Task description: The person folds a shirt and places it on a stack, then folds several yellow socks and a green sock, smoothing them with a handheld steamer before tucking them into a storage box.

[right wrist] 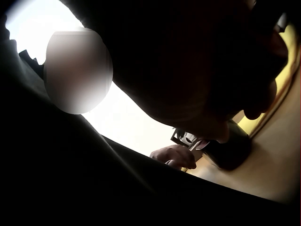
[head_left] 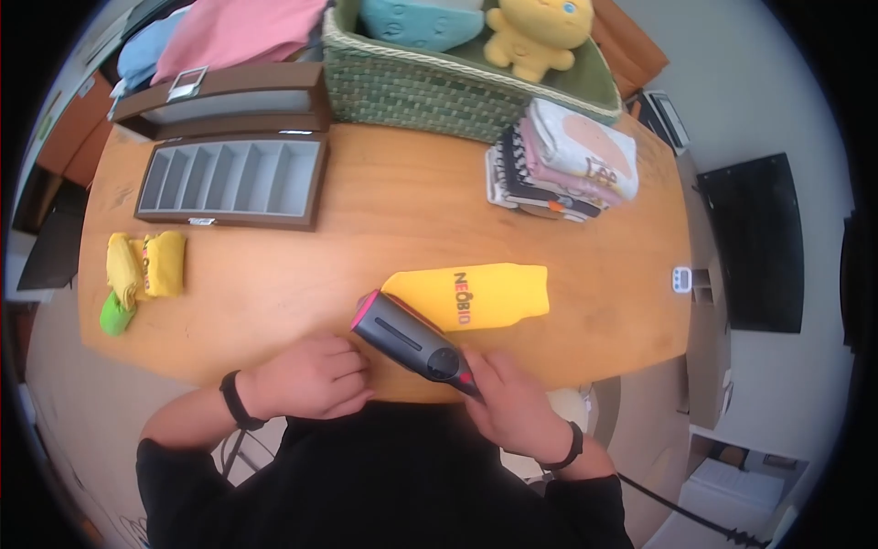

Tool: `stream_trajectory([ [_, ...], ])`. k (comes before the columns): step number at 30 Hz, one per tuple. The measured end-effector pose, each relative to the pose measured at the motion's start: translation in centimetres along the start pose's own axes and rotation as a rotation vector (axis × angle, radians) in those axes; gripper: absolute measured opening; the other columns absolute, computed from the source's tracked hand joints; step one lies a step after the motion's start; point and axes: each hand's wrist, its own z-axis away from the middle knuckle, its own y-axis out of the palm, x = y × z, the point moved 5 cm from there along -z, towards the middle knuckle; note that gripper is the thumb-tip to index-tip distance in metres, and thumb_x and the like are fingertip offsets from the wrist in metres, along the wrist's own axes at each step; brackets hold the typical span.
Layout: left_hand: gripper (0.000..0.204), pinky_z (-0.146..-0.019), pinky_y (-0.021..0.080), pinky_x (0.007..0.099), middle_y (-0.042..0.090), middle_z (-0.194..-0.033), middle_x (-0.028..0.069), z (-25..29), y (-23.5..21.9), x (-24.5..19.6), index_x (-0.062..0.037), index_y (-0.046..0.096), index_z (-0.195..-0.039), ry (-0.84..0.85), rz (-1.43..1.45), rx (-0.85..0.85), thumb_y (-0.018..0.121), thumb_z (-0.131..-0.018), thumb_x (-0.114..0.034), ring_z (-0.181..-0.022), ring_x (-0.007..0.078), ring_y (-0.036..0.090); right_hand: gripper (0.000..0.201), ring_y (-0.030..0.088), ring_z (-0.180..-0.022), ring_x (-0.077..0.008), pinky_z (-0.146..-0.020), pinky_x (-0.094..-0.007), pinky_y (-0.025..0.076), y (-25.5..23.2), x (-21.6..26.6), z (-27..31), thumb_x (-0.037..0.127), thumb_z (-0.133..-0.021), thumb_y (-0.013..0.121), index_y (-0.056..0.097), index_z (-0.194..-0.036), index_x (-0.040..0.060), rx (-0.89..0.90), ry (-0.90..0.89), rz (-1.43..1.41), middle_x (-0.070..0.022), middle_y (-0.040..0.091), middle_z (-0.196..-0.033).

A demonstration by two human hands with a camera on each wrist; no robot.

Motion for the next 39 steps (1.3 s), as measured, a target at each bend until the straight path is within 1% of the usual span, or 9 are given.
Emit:
stream_trajectory([
  [4,0.022,-0.075,0.057,0.0423,0.069,-0.106,0.0108,-1.7,-0.6,0.4,-0.0064,0.069,-0.101,0.012,0.033,-0.066,0.081,-0.085,-0.014,-0.086,0.0329,0.067,0.063,0.068,-0.09,-0.0413,-0.074,-0.0499,0.058,-0.6,-1.4,1.6,0.011,-0.091,0.073,0.052,-0.15,0.0042,-0.087,0.059,-0.087,-0.0183,0.06,-0.109],
  [7,0.017,-0.08,0.057,0.043,0.067,-0.103,0.0119,-4.7,-0.4,1.5,-0.0072,0.068,-0.096,-0.107,-0.05,-0.128,0.08,-0.085,-0.013,-0.09,0.0339,0.066,0.06,0.068,-0.09,-0.0418,-0.074,-0.05,0.058,-1.1,-2.7,2.0,0.011,-0.091,0.073,0.054,-0.148,0.0051,-0.173,0.125,-0.042,-0.0185,0.06,-0.11],
  [12,0.013,-0.082,0.052,0.0453,0.058,-0.093,0.013,-6.9,2.4,3.3,-0.007,0.065,-0.088,-0.173,-0.138,0.115,0.076,-0.085,-0.011,-0.09,0.0354,0.059,0.059,0.067,-0.091,-0.0441,-0.075,-0.0513,0.058,-1.3,-5.6,3.9,0.01,-0.089,0.074,0.055,-0.145,0.0053,-0.224,0.243,-0.041,-0.0199,0.061,-0.112],
  [22,0.012,-0.083,0.051,0.0446,0.057,-0.091,0.0118,-7.0,2.2,3.0,-0.0074,0.063,-0.082,-0.173,-0.135,0.063,0.072,-0.087,-0.013,-0.088,0.0331,0.058,0.064,0.067,-0.094,-0.0453,-0.078,-0.0483,0.056,-3.5,-11.0,8.4,0.004,-0.086,0.074,0.055,-0.148,0.0048,-0.43,0.474,-0.06,-0.0223,0.063,-0.109],
  [28,0.015,-0.079,0.051,0.0457,0.059,-0.096,0.0132,-10.1,1.4,2.8,-0.0081,0.064,-0.087,-0.152,-0.153,0.174,0.077,-0.083,-0.012,-0.086,0.0353,0.059,0.064,0.067,-0.089,-0.0442,-0.074,-0.0498,0.056,-4.5,-8.8,6.4,0.006,-0.087,0.074,0.054,-0.148,0.0054,-0.439,0.307,-0.001,-0.0203,0.062,-0.107],
  [31,0.01,-0.083,0.054,0.0451,0.06,-0.097,0.0162,-13.2,2.9,2.4,-0.0049,0.065,-0.093,-0.13,-0.047,0.165,0.069,-0.09,-0.013,-0.09,0.0349,0.062,0.064,0.068,-0.089,-0.0436,-0.073,-0.0509,0.057,-3.7,-7.8,4.2,0.01,-0.088,0.074,0.052,-0.148,0.0058,-0.349,0.342,-0.02,-0.0191,0.061,-0.108],
  [33,0.017,-0.087,0.057,0.0429,0.064,-0.11,0.0209,-13.7,5.2,3.0,-0.0024,0.065,-0.107,-0.098,-0.205,0.321,0.064,-0.092,-0.01,-0.096,0.0354,0.064,0.064,0.068,-0.089,-0.0436,-0.073,-0.0509,0.058,-3.5,-7.5,3.9,0.011,-0.089,0.074,0.052,-0.148,0.0061,-0.339,0.356,-0.018,-0.0191,0.06,-0.109],
  [36,0.026,-0.09,0.058,0.0417,0.064,-0.122,0.0253,-13.6,5.4,3.0,-0.0019,0.064,-0.118,-0.111,-0.221,0.395,0.06,-0.093,-0.008,-0.102,0.0353,0.065,0.063,0.068,-0.09,-0.0441,-0.074,-0.0513,0.058,-3.2,-8.4,4.9,0.011,-0.089,0.073,0.051,-0.149,0.0051,-0.325,0.39,-0.038,-0.0203,0.06,-0.112],
  [39,0.02,-0.083,0.057,0.0455,0.061,-0.106,0.0185,-13.6,5.4,3.4,-0.0046,0.066,-0.113,-0.122,-0.144,0.309,0.063,-0.096,-0.014,-0.096,0.0362,0.063,0.064,0.067,-0.091,-0.0459,-0.074,-0.0524,0.057,-4.0,-10.6,5.8,0.01,-0.09,0.072,0.051,-0.149,0.0021,-0.368,0.484,-0.022,-0.0223,0.061,-0.114],
])
